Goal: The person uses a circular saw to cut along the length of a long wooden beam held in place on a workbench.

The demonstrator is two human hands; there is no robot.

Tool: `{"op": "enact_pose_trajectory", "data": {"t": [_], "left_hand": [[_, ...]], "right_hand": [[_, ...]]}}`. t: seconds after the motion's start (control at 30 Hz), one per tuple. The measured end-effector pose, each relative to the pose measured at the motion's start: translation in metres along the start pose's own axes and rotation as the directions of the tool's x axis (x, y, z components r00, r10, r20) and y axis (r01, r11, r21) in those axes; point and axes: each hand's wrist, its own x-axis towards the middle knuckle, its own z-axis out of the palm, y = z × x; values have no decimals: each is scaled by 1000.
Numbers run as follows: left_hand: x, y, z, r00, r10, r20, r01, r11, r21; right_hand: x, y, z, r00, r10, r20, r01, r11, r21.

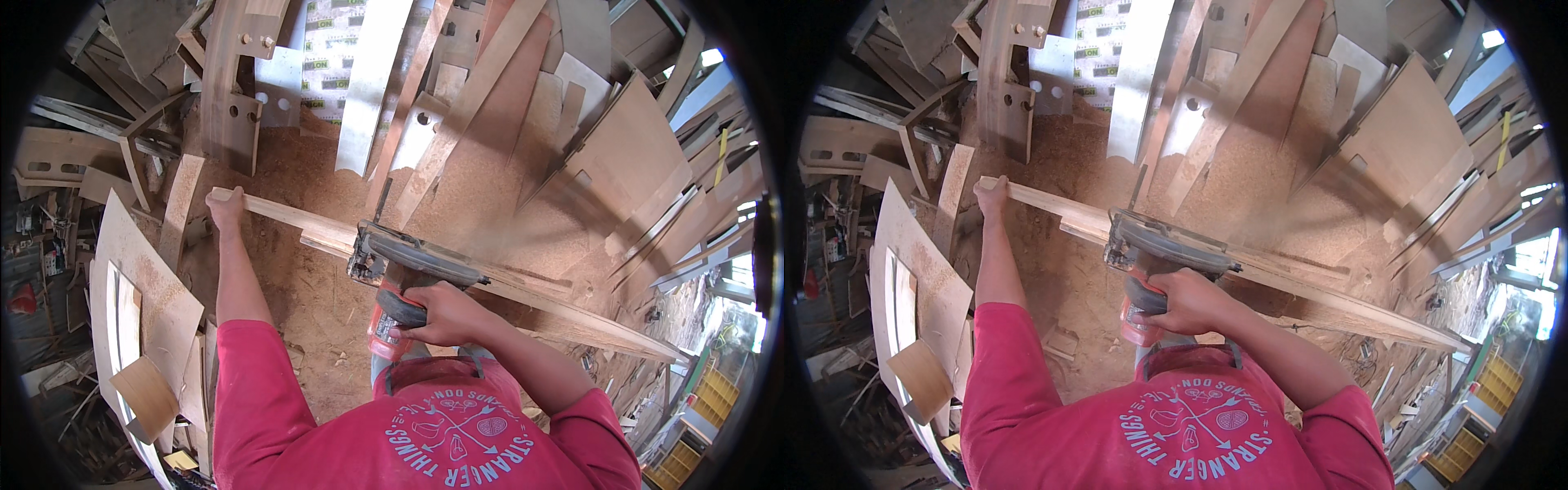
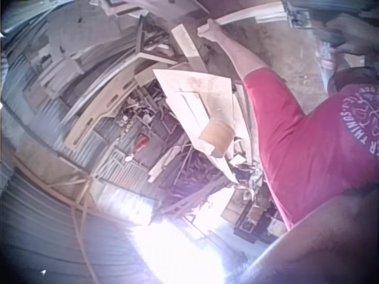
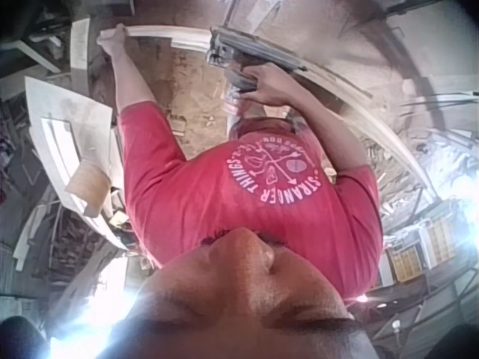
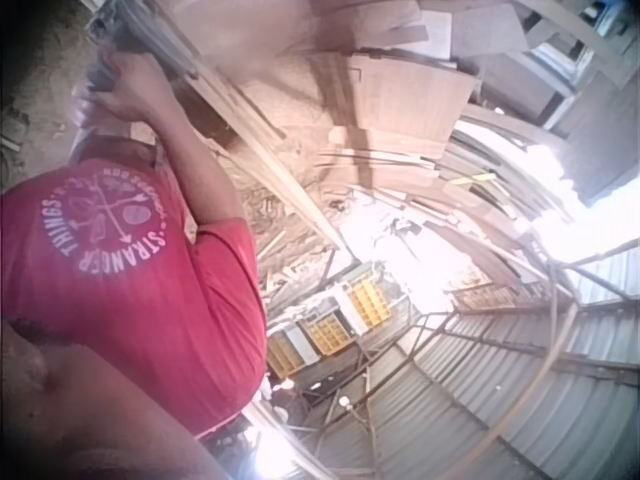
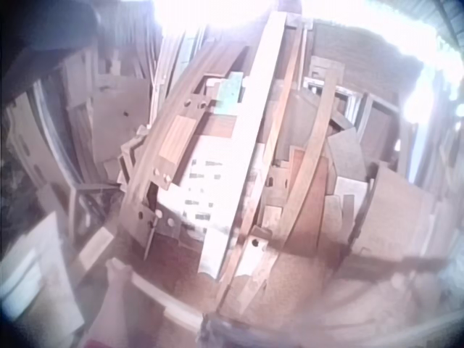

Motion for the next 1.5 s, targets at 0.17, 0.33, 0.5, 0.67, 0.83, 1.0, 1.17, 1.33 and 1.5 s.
{"op": "enact_pose_trajectory", "data": {"t": [0.17, 0.33, 0.5, 0.67, 0.83, 1.0, 1.17, 1.33, 1.5], "left_hand": [[-4, 7, -2, 1000, -9, 14, 9, 1000, 13], [-5, 8, -5, 998, -44, 43, 43, 999, 10], [21, -11, -14, 998, -8, 61, 9, 1000, -6], [23, -28, 7, 987, 21, 160, 3, 989, -148], [57, -52, 0, 971, 211, -114, -208, 977, 40], [53, -41, 14, 958, 102, 267, -93, 995, -46], [50, -45, 31, 976, 100, 192, -69, 984, -165], [43, -39, 41, 959, 189, 211, -140, 964, -227], [50, -38, 34, 961, 231, 153, -205, 964, -168]], "right_hand": [[15, -7, 4, 999, 17, 28, -17, 1000, -2], [32, -18, 11, 998, 11, 55, -11, 1000, -1], [43, -31, 16, 998, -53, 33, 53, 999, -3], [60, -31, 19, 993, -115, -16, 115, 993, -1], [71, -36, 26, 988, -151, -38, 152, 988, 22], [82, -35, 32, 992, -120, -31, 121, 992, 37], [89, -45, 29, 986, -146, -78, 150, 987, 51], [102, -40, 34, 995, -89, -39, 91, 994, 56], [106, -51, 31, 990, -116, -85, 123, 989, 80]]}}
